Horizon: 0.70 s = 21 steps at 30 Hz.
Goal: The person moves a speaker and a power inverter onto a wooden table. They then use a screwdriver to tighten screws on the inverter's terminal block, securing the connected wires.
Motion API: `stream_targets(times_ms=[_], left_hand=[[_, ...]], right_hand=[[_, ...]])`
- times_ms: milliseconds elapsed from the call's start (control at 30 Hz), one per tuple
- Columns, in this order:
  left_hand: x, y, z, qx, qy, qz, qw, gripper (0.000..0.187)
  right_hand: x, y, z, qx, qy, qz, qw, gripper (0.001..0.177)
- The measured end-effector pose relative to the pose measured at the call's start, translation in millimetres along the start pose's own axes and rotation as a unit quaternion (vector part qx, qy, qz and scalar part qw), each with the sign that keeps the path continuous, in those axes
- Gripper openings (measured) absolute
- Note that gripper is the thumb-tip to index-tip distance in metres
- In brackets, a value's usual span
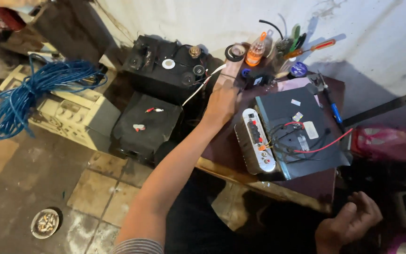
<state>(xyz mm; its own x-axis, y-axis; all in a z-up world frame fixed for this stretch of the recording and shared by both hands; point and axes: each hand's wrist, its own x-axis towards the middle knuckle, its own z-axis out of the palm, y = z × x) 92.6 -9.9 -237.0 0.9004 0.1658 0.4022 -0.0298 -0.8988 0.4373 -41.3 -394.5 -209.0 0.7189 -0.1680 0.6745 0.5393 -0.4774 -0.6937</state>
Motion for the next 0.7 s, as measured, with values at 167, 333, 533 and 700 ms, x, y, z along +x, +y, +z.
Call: stream_targets(times_ms=[167,333,533,700], left_hand=[[21.1,24.0,-46.0,-0.041,0.035,-0.042,0.998,0.026],[38.6,37.6,-85.5,-0.13,0.085,-0.023,0.988,0.02],[47.4,47.2,-131.6,-0.187,0.102,-0.057,0.975,0.04],[41.2,37.3,-187.6,-0.144,0.126,-0.042,0.981,0.051]], right_hand=[[-8.8,9.9,6.1,-0.025,-0.006,0.003,1.0,0.029],[-13.7,10.9,9.5,-0.026,-0.009,0.015,0.999,0.027],[-15.4,15.7,8.0,-0.027,-0.023,0.001,0.999,0.034],[-13.8,10.4,6.7,-0.02,-0.022,0.031,0.999,0.03]])
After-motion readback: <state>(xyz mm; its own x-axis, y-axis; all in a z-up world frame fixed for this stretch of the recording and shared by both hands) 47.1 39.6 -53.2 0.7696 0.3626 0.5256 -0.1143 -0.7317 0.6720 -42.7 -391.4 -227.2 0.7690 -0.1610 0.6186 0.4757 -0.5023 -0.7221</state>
